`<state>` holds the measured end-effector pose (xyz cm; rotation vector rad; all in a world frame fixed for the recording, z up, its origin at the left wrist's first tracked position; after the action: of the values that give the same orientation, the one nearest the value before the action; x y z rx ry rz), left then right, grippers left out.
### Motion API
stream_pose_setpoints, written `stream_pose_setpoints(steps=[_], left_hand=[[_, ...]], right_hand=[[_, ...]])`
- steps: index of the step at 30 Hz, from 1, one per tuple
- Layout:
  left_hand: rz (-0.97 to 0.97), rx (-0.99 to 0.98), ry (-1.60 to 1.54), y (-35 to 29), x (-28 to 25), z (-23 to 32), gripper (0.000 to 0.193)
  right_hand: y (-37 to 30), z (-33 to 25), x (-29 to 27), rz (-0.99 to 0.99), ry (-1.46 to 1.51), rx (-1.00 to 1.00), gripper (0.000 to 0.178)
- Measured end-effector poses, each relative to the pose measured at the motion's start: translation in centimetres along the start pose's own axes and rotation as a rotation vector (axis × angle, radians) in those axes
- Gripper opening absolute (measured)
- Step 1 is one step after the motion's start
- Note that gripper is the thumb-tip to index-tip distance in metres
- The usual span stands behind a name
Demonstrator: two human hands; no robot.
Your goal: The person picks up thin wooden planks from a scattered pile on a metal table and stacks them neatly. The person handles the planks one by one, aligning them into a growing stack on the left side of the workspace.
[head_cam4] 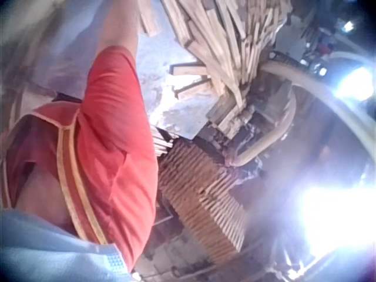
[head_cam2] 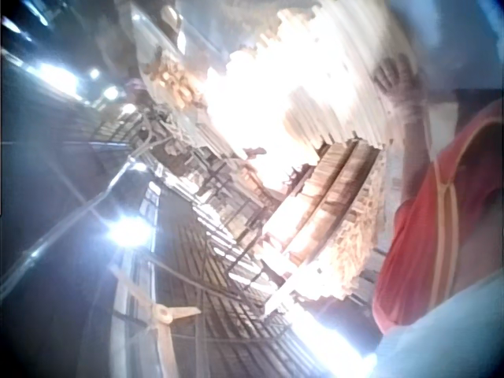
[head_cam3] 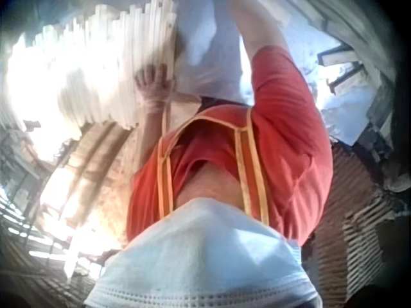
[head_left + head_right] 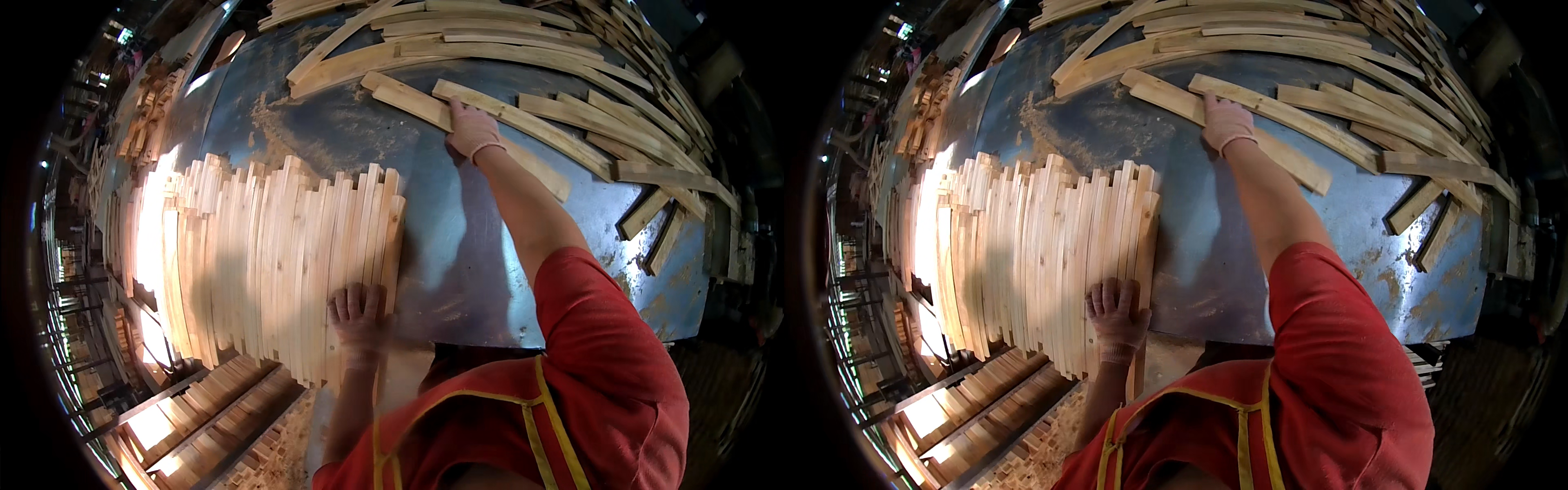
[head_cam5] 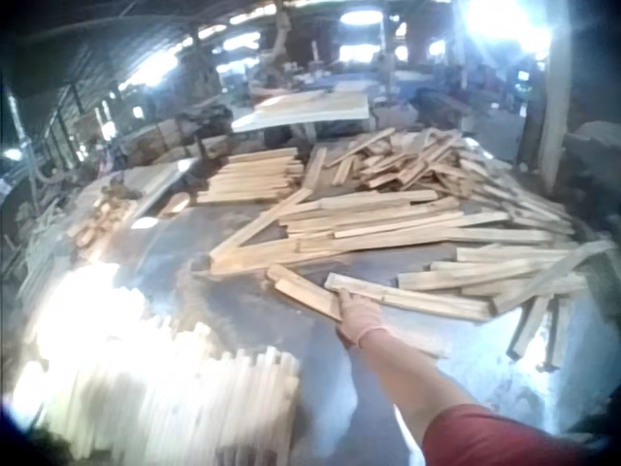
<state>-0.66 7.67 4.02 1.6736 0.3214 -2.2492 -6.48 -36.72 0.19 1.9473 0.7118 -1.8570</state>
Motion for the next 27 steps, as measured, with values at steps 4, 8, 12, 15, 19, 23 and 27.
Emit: stream_pose_setpoints(steps=[4,8,12,15,19,23,27], left_hand=[[0.109,0.039,0.004,-0.4,-0.9,0.0,0.071],[0.084,0.032,0.033,-0.6,-0.9,0.4,0.066],[0.112,0.051,0.025,-1.6,-0.4,-0.1,0.066],[0.004,0.105,-0.050,0.1,-1.2,2.3,0.073],[-0.066,0.099,0.086,1.0,0.5,3.9,0.084],[-0.055,0.069,0.156,0.6,0.7,3.5,0.087],[0.023,0.116,0.079,1.3,0.3,4.1,0.080]], right_hand=[[-4.2,0.6,0.8,-0.127,0.344,0.009,0.098],[-13.8,-0.2,5.7,-0.126,0.938,0.126,0.099],[-24.9,-8.4,7.1,-0.279,1.150,0.237,0.101],[-27.8,-12.6,6.7,-0.610,0.846,-0.107,0.087],[-25.0,-6.7,3.8,-0.511,0.790,-0.257,0.058],[-18.3,12.3,-5.5,0.043,-0.099,-0.054,0.029],[-17.4,28.7,-3.5,-0.017,-0.491,0.271,0.044]])
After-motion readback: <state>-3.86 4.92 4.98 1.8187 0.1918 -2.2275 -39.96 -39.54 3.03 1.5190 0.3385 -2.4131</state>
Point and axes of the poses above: each hand's wrist, its own y-axis towards the middle knuckle, its own x-axis out of the palm, z = x × y, the point moved 9 cm from there along y, towards the middle knuckle, and after that the axes turned 11 degrees about -y, right-handed, at the moved point
